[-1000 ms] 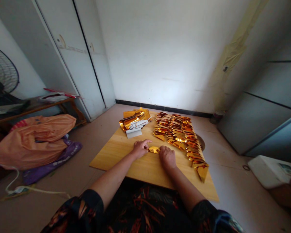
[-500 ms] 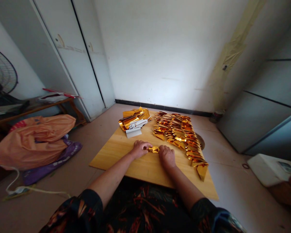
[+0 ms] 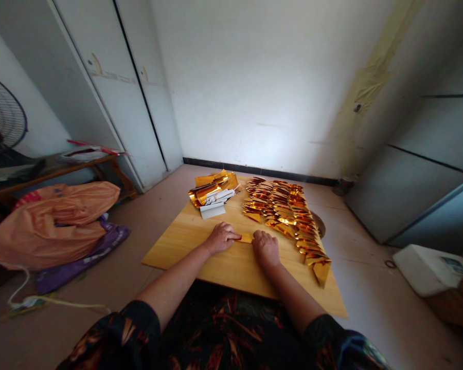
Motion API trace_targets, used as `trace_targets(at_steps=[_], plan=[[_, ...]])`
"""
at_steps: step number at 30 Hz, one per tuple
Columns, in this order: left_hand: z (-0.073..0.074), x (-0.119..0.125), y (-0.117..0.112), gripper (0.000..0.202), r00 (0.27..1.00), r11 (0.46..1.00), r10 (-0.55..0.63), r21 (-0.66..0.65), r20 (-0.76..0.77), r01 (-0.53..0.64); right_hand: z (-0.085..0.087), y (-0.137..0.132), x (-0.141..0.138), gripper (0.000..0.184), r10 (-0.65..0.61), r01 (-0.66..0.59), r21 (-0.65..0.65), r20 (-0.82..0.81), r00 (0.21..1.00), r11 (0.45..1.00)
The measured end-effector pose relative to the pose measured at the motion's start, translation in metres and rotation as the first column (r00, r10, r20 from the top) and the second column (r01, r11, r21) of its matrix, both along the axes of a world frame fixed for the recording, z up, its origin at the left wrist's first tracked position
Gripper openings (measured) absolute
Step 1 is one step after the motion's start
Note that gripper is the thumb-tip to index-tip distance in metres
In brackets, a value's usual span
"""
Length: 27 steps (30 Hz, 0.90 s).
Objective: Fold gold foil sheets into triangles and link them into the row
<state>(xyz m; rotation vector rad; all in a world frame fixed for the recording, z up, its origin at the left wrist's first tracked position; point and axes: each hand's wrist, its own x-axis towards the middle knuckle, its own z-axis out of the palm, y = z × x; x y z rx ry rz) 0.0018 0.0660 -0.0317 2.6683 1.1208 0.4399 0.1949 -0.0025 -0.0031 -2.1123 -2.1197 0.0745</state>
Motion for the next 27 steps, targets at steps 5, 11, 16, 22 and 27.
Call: trace_targets(at_steps=[5,11,16,22,27], plan=[[0.004,0.003,-0.005,0.025,0.998,0.999,0.051,0.015,0.027,-0.051,0.002,-0.001,0.001,0.014,0.014,-0.014,-0.007,0.009,1.000,1.000],[0.009,0.011,-0.010,0.017,0.976,0.975,0.218,-0.045,0.026,-0.216,-0.003,-0.002,0.002,0.014,0.085,-0.084,0.053,-0.008,0.996,0.995],[0.019,0.013,-0.011,0.015,0.959,0.948,0.285,-0.149,-0.007,-0.283,0.004,0.002,0.003,0.020,0.073,-0.075,-0.036,-0.048,0.996,0.997],[0.030,0.017,-0.012,0.015,0.948,0.910,0.309,-0.267,-0.077,-0.318,0.012,0.006,-0.001,0.019,-0.028,0.020,-0.085,-0.092,0.995,0.996],[0.024,0.017,-0.009,0.016,0.947,0.911,0.312,-0.259,-0.081,-0.322,0.016,0.007,-0.017,0.035,-0.108,0.102,-0.097,-0.055,0.993,0.990]])
